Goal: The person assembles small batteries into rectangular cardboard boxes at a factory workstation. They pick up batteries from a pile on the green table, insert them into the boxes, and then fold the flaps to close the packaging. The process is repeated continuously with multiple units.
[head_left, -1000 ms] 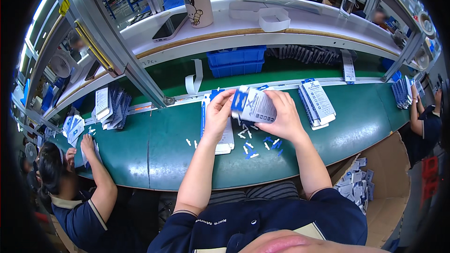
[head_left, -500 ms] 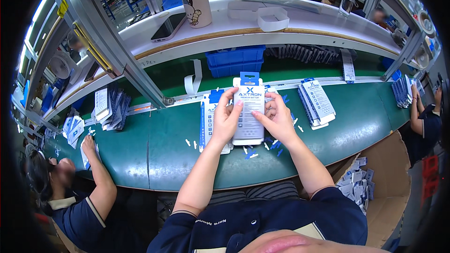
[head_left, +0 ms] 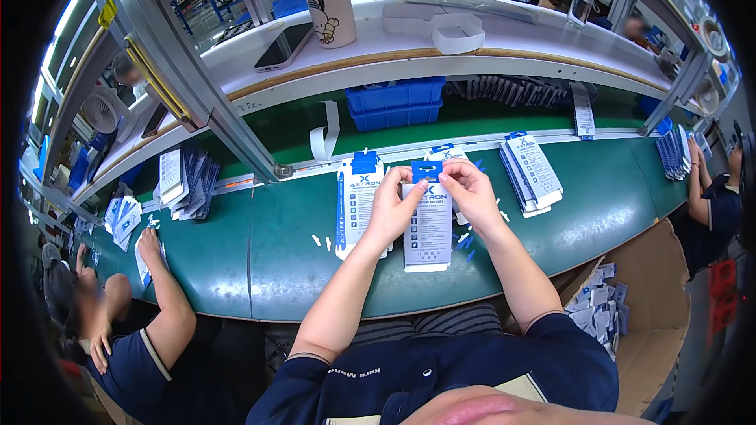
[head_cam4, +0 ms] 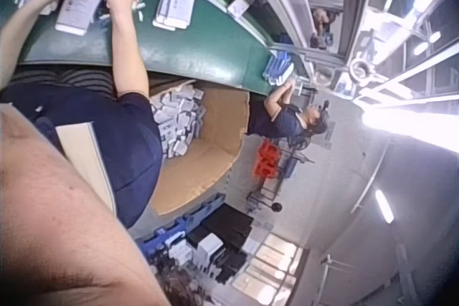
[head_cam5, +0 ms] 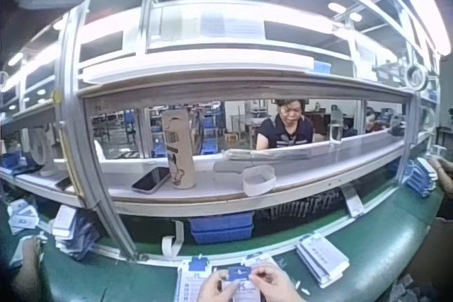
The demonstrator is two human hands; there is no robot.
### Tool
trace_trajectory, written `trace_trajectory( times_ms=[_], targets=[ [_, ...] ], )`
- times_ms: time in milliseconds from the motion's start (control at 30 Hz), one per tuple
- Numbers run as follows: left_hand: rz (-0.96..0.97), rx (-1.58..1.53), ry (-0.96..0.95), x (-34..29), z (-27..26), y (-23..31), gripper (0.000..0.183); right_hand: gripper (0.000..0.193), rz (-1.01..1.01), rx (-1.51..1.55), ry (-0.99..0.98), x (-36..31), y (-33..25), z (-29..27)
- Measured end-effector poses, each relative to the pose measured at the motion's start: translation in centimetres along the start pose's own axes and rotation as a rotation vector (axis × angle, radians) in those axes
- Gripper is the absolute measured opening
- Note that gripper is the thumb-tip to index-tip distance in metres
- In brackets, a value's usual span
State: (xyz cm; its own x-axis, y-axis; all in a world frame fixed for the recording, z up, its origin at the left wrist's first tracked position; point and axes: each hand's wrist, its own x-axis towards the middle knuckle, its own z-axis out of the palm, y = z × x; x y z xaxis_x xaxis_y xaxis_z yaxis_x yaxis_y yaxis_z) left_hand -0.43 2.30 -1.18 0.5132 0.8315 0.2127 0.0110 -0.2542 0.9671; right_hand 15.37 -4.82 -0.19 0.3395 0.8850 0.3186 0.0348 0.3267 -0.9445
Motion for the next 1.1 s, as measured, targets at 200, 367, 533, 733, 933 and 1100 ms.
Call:
trace_trajectory(
  times_ms=[200, 367, 533, 733, 933, 1100],
  targets=[
    [0.218, 0.087, 0.081, 0.2, 0.2, -0.5, 0.016, 0.038, -0.230, -0.333, 0.103, -0.6, -1.5, 1.5],
    [0.251, 0.150, 0.106, 0.0, 0.0, 0.5, 0.010, 0.043, -0.238, -0.324, 0.002, -0.4, -0.6, 1.0],
    [0.204, 0.077, 0.085, 0.1, -0.2, 0.8, 0.010, 0.042, -0.179, -0.251, -0.038, -0.4, -0.2, 0.9],
    [0.219, -0.031, 0.041, -0.2, -0.3, 1.4, 0.007, 0.033, -0.249, -0.379, -0.017, -0.4, -0.9, 0.9],
    [0.268, 0.007, 0.105, -0.2, -0.4, 1.6, 0.008, 0.024, -0.273, -0.444, 0.027, -0.5, -1.0, 1.0],
    [0.218, 0.030, 0.098, -0.2, -0.6, 1.8, 0.009, 0.022, -0.369, -0.579, 0.077, -0.6, -0.9, 0.8]
  ],
)
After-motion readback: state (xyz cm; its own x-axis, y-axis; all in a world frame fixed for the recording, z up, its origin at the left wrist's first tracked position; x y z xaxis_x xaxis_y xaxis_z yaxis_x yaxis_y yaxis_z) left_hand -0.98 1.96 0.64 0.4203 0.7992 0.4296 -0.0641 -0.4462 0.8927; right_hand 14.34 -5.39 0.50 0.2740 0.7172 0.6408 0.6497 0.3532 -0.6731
